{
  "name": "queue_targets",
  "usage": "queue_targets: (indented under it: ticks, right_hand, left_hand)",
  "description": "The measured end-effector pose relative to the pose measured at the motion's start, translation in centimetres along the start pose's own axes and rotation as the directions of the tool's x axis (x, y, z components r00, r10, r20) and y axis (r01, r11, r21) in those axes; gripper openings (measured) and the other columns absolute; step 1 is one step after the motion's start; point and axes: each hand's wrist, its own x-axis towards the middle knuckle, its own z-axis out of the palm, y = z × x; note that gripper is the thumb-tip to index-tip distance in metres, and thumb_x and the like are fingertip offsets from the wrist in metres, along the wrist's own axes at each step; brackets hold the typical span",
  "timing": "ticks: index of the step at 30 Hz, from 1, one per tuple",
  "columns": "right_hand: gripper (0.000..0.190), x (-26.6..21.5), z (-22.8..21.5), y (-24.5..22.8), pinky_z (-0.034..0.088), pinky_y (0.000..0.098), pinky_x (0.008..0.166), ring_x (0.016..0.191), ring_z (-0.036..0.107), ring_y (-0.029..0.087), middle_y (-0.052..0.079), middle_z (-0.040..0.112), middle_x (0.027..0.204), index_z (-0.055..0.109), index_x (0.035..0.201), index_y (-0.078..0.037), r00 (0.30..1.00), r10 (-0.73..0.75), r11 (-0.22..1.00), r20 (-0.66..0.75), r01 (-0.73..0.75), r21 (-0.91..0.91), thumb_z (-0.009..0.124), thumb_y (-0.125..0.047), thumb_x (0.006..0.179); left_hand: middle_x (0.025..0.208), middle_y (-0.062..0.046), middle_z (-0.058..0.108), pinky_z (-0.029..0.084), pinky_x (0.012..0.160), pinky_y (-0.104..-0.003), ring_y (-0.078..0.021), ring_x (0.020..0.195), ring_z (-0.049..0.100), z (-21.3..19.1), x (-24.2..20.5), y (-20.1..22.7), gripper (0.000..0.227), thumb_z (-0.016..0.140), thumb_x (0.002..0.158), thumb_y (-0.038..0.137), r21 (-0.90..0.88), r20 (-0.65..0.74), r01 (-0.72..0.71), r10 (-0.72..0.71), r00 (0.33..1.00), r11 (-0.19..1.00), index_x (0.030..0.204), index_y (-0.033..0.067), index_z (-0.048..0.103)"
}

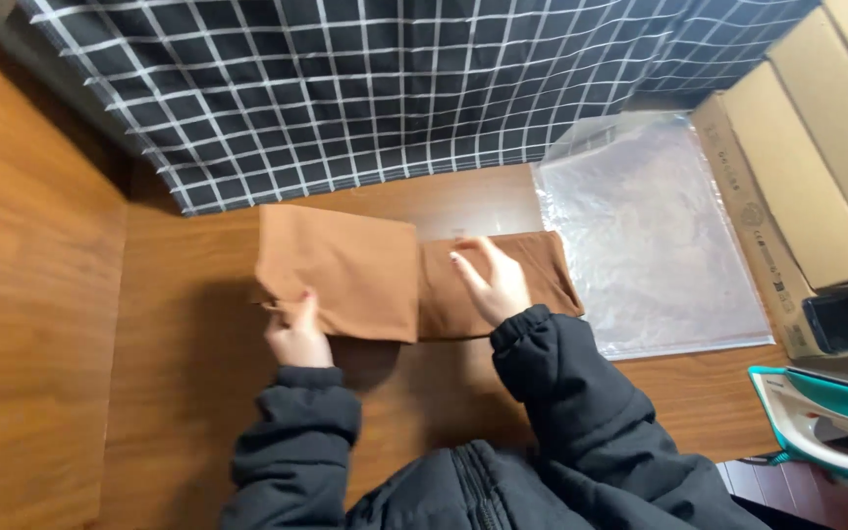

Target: Folding a garment, hanging it on a clothing rack, and then assembling a cardboard box to pack a bagged item for shipping.

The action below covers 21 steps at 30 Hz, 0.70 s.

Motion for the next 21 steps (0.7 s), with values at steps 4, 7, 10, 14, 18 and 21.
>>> queue_targets:
  ticks: [4, 7, 10, 14, 18, 21]
  right_hand:
    - [0.051, -1.9, 3.9, 7.7, 0.025, 0.0610, 0.105, 0.142, 0.021, 0.024, -0.003, 0.035, 0.149, 0.041, 0.134, -0.027, 0.989, 0.118, 0.896, 0.089, -0.067, -0.439, 0.044, -0.058, 0.093]
    - [0.058, -3.1, 4.9, 9.7, 0.017, 0.0620, 0.107, 0.143, 0.017, 0.024, -0.002, 0.028, 0.154, 0.031, 0.145, -0.026, 0.996, -0.008, 0.718, 0.088, 0.067, -0.693, 0.040, -0.052, 0.094]
    - [0.057, -3.2, 4.9, 9.3, 0.012, 0.0630, 0.108, 0.143, 0.014, 0.024, -0.001, 0.024, 0.155, 0.027, 0.148, -0.025, 0.992, 0.056, 0.757, 0.116, 0.033, -0.653, 0.037, -0.049, 0.097]
    - [0.060, -2.7, 5.7, 11.1, 0.012, 0.0644, 0.107, 0.144, 0.009, 0.022, -0.004, 0.017, 0.157, 0.021, 0.149, -0.028, 0.992, 0.076, 0.737, 0.097, 0.010, -0.676, 0.034, -0.053, 0.096]
    - [0.062, -1.3, 7.7, 9.6, 0.012, 0.0668, 0.105, 0.144, 0.005, 0.026, 0.000, 0.018, 0.156, 0.022, 0.148, -0.027, 0.993, 0.065, 0.723, 0.095, 0.018, -0.690, 0.035, -0.058, 0.095]
    - [0.062, -0.8, 9.9, 4.6, 0.011, 0.0667, 0.105, 0.144, 0.006, 0.023, -0.005, 0.018, 0.156, 0.023, 0.147, -0.031, 0.970, 0.001, 0.746, 0.243, 0.161, -0.647, 0.037, -0.059, 0.094]
  left_hand:
    - [0.101, -0.011, 0.068, 0.049, 0.087, -0.030, -0.0199, 0.099, 0.064, -6.9, 6.6, -2.6, 0.036, 0.079, 0.075, 0.016, 0.003, -0.144, -0.037, 0.037, 0.989, 0.999, 0.107, 0.0052, 0.067]
    - [0.100, -0.007, 0.068, 0.050, 0.087, -0.032, -0.0210, 0.101, 0.064, -11.8, 10.8, -6.5, 0.041, 0.085, 0.071, 0.025, 0.225, -0.162, 0.051, -0.014, 0.987, 0.973, 0.106, 0.0113, 0.067]
    - [0.102, -0.004, 0.068, 0.049, 0.091, -0.034, -0.0218, 0.104, 0.062, -14.9, 10.6, -7.0, 0.048, 0.086, 0.065, 0.025, 0.386, -0.207, 0.096, -0.016, 0.978, 0.917, 0.107, 0.0132, 0.067]
    - [0.118, -0.008, 0.055, 0.042, 0.100, -0.040, -0.0263, 0.114, 0.054, -13.2, 5.7, -0.1, 0.038, 0.065, 0.078, 0.007, 0.505, -0.324, -0.086, 0.281, 0.903, 0.859, 0.114, 0.0133, 0.056]
    - [0.135, -0.009, 0.045, 0.032, 0.104, -0.050, -0.0280, 0.127, 0.043, -6.2, 2.6, 1.0, 0.041, 0.062, 0.082, 0.016, 0.699, 0.068, -0.464, 0.595, 0.801, 0.545, 0.121, 0.0152, 0.051]
    - [0.138, -0.012, 0.047, 0.028, 0.100, -0.058, -0.0296, 0.131, 0.039, 0.6, -1.3, -0.1, 0.038, 0.062, 0.086, 0.035, 0.564, 0.582, -0.821, 0.664, 0.469, 0.085, 0.115, 0.0113, 0.058]
